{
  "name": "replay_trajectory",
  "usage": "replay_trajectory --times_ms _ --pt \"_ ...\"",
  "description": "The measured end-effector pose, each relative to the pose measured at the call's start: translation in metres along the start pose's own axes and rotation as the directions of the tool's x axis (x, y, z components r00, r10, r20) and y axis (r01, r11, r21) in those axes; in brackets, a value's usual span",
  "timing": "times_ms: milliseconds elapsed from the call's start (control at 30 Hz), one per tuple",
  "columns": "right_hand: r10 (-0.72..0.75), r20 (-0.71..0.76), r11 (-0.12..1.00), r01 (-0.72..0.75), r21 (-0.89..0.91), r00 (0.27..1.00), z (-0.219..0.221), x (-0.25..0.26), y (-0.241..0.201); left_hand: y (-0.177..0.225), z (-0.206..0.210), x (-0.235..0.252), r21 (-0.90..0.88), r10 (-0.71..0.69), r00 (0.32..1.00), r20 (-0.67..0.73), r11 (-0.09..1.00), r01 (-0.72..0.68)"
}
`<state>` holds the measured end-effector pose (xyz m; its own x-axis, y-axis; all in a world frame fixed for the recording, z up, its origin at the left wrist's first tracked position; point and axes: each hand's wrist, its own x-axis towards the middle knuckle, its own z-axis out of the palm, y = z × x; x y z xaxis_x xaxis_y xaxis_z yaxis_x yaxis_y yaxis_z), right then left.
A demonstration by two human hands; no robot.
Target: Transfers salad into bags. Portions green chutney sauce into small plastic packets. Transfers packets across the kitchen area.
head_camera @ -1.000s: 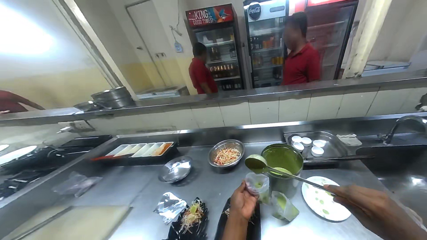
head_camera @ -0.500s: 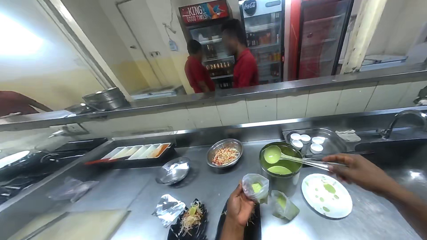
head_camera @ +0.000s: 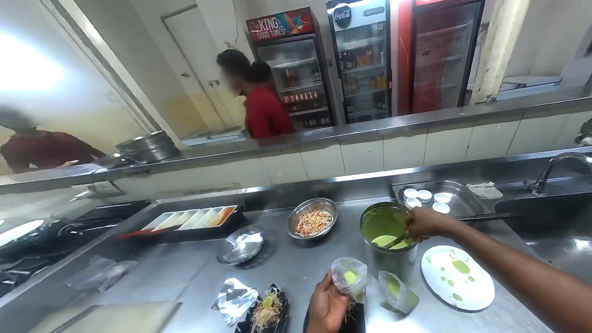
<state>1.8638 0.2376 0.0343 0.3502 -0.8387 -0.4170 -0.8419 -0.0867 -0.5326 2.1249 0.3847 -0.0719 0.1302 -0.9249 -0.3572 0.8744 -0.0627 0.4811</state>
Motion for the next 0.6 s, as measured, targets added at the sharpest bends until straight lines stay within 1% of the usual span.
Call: replay_trajectory --times_ms 100,200,333,400,467,533,600 --pt "0.029 -0.064 0.979 -0.015 0.202 0.998 -0.010 -0.025 0.017 0.000 0.001 -0.001 0.003 0.006 1.000 -0.007 1.000 -0.006" --pt "0.076 -0.157 0.928 -0.012 0.372 0.985 -0.021 -0.059 0.036 0.001 0.005 -0.001 0.003 0.003 1.000 0.006 1.000 -0.003" --pt "0.097 -0.259 0.829 0.066 0.555 0.961 -0.027 -0.098 0.060 -0.001 0.012 0.002 0.013 0.006 1.000 0.005 1.000 -0.006" --pt "0.078 -0.316 0.805 0.128 0.580 0.946 -0.024 -0.116 0.063 -0.002 0.015 0.006 0.009 0.008 1.000 0.007 1.000 -0.008" --pt "0.046 -0.370 0.802 0.187 0.567 0.928 -0.019 -0.133 0.059 -0.003 0.021 0.008 0.009 0.005 1.000 -0.001 1.000 -0.005" --pt "-0.002 -0.418 0.824 0.238 0.514 0.909 -0.012 -0.147 0.051 -0.003 0.028 0.008 0.012 0.002 1.000 -0.016 1.000 -0.002" --pt "-0.087 -0.473 0.864 0.303 0.403 0.877 -0.002 -0.158 0.044 -0.004 0.034 0.007 0.010 -0.001 1.000 -0.022 1.000 0.001"
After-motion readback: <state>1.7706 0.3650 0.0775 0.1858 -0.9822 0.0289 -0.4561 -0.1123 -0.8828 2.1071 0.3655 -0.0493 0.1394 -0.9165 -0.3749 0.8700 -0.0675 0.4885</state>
